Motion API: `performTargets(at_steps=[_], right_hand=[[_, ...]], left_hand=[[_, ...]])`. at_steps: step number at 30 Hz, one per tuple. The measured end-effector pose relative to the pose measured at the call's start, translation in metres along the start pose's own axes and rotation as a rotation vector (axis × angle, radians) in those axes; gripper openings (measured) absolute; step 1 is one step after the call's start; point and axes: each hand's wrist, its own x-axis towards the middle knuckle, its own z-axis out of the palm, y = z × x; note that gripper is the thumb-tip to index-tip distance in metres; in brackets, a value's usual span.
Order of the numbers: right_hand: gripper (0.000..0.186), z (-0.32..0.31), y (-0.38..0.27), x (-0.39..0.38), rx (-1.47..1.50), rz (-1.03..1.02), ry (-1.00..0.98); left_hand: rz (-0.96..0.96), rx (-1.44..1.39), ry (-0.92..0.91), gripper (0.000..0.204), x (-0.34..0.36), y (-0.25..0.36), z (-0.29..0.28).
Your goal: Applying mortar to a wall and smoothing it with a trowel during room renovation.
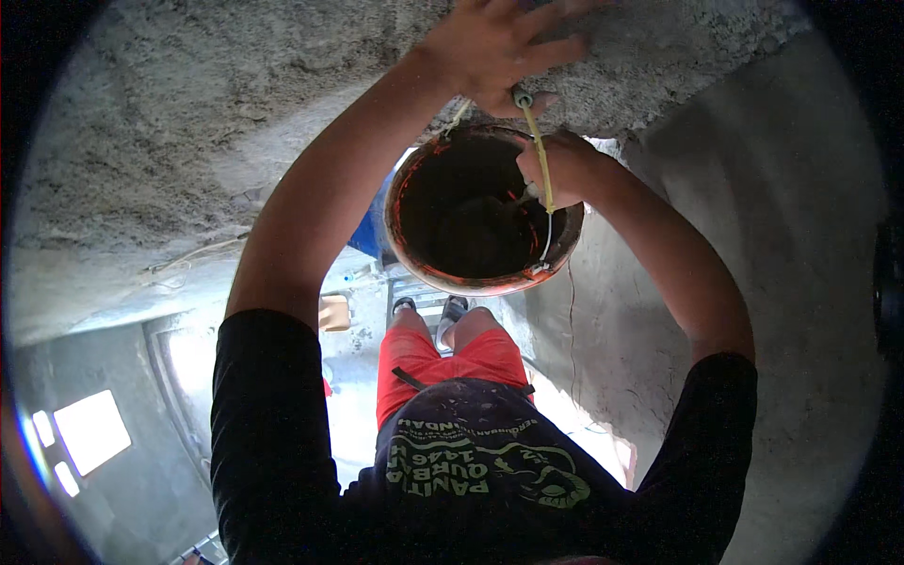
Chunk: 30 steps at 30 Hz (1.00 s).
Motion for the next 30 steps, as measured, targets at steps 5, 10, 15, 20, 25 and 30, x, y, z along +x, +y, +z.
performTargets(at_steps=[5, 10, 15, 20, 25, 30], right_hand=[[0.028, 0.003, 0.010, 0.015, 0.172, 0.015, -0.044], [0.029, 0.007, 0.017, 0.008, 0.346, -0.036, -0.124], [0.029, 0.005, 0.010, 0.011, 0.574, -0.091, 0.061], [0.039, 0.005, 0.032, 0.007, 0.706, -0.104, 0.146], [0.032, 0.016, 0.075, -0.098, 0.908, 0.052, 0.264], [0.042, 0.074, 0.025, -0.184, 0.959, 0.419, 0.725]], left_hand=[[0.002, -0.009, 0.072, 0.075, -0.001, -0.002, 0.010], [-0.017, -0.074, -0.083, 0.074, 0.003, -0.001, -0.003], [0.020, -0.025, 0.009, 0.074, -0.003, -0.008, 0.006], [0.018, -0.031, -0.021, 0.071, -0.005, -0.012, 0.000], [0.036, -0.177, 0.102, 0.068, 0.009, 0.000, 0.013], [-0.018, -0.066, 0.165, 0.066, -0.023, -0.008, 0.016]])
